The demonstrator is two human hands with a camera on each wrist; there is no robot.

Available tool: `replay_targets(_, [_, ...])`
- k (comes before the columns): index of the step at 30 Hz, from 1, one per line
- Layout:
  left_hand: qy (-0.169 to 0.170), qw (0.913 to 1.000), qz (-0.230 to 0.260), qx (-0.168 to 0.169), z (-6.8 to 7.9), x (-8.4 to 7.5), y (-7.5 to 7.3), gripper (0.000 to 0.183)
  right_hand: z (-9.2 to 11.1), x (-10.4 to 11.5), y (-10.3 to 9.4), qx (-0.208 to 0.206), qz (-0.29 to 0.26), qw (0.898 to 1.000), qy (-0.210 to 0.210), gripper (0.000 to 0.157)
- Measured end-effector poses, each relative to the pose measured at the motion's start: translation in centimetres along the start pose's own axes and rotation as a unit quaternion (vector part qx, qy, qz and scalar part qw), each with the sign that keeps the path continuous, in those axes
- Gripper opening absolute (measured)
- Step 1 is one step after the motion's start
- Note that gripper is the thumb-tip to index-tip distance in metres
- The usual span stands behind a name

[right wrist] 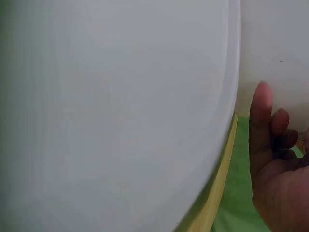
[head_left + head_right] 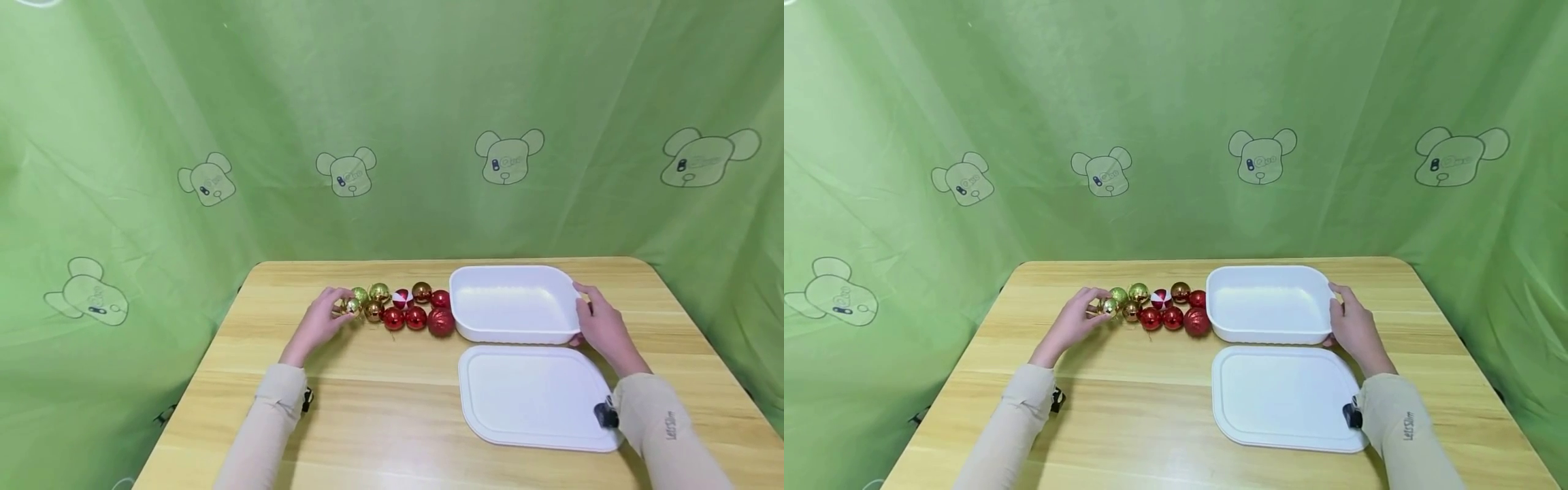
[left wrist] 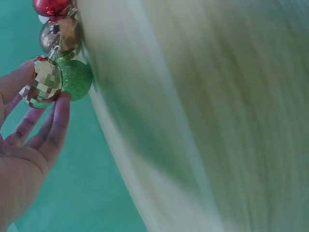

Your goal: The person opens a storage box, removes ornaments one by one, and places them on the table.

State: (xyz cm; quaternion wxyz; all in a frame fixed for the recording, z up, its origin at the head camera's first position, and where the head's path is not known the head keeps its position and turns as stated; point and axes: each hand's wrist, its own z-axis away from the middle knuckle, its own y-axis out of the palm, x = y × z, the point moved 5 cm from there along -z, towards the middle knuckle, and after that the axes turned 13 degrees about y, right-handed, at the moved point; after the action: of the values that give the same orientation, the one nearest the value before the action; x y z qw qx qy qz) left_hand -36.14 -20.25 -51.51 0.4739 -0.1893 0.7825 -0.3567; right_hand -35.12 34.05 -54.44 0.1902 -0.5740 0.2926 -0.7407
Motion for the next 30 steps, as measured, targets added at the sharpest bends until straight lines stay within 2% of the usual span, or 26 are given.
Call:
replay_targets(9, [-0.041,0.9991,-0.005,-0.001,0.0,0.7,0.4,0.048,0.0,0.0,0.0,0.002,0.0,1.0,0.001,0.058])
replay_targets(16, [-0.048,0.9988,-0.014,0.001,-0.1,1.0,0.6,0.046,-0.1,0.0,0.0,0.002,-0.001,1.0,0.002,0.058])
replay_targets(30, [-0.073,0.9973,0.006,-0.002,0.1,1.5,0.8,0.045,-0.1,0.0,0.0,0.002,-0.003,1.0,0.001,0.058])
